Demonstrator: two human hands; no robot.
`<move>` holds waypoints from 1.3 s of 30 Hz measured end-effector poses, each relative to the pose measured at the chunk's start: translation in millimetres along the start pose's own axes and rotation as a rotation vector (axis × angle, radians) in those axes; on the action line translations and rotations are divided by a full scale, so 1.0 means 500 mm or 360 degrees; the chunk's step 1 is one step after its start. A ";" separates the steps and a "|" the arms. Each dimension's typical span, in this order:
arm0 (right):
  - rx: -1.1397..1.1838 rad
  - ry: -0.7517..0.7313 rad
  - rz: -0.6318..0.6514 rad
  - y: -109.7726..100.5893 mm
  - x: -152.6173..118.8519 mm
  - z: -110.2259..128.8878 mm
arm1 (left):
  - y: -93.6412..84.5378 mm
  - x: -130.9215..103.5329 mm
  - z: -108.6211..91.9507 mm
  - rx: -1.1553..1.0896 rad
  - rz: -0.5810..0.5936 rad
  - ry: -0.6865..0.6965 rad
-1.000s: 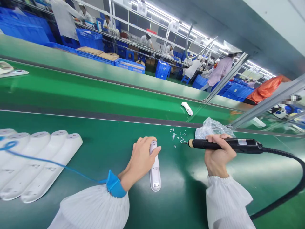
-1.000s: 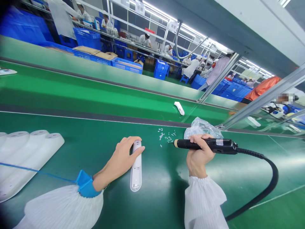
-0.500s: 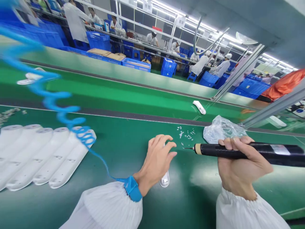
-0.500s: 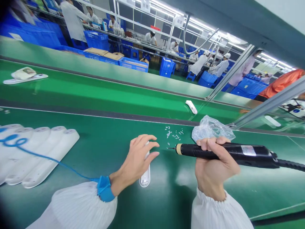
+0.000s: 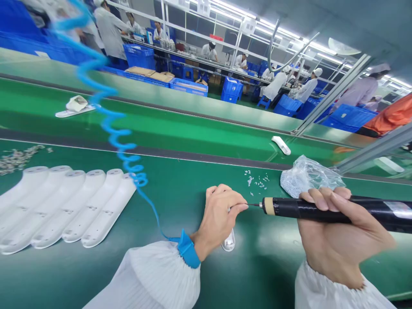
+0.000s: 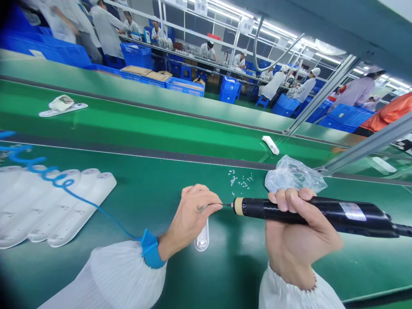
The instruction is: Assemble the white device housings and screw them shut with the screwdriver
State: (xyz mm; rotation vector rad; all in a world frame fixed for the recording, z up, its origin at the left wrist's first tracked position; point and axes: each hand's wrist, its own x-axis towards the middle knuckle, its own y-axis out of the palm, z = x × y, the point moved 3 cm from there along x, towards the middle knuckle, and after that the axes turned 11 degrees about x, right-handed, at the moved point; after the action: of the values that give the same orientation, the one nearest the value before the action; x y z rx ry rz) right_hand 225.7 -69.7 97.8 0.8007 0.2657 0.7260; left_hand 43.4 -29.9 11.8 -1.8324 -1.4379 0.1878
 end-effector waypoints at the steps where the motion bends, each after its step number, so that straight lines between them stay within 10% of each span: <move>1: 0.0015 0.0005 0.0003 -0.001 0.001 -0.001 | -0.001 0.000 0.000 -0.0036 0.0000 -0.0027; 13: -0.0158 -0.0091 0.0034 -0.011 -0.039 0.033 | -0.020 0.020 0.057 -0.0015 0.0185 -0.0338; 23: -0.0411 0.0110 0.1063 -0.038 -0.145 0.021 | -0.009 0.020 0.050 0.0058 0.0193 -0.0471; 39: -0.0346 0.0167 0.1192 -0.001 -0.173 -0.010 | 0.000 0.017 0.057 0.0084 0.0157 -0.0437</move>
State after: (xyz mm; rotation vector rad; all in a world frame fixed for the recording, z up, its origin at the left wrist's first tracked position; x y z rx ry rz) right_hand 160.6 -126.0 90.1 0.6470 -0.0343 1.4765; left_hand 30.5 -8.5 -4.8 -1.8903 -1.5107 0.5402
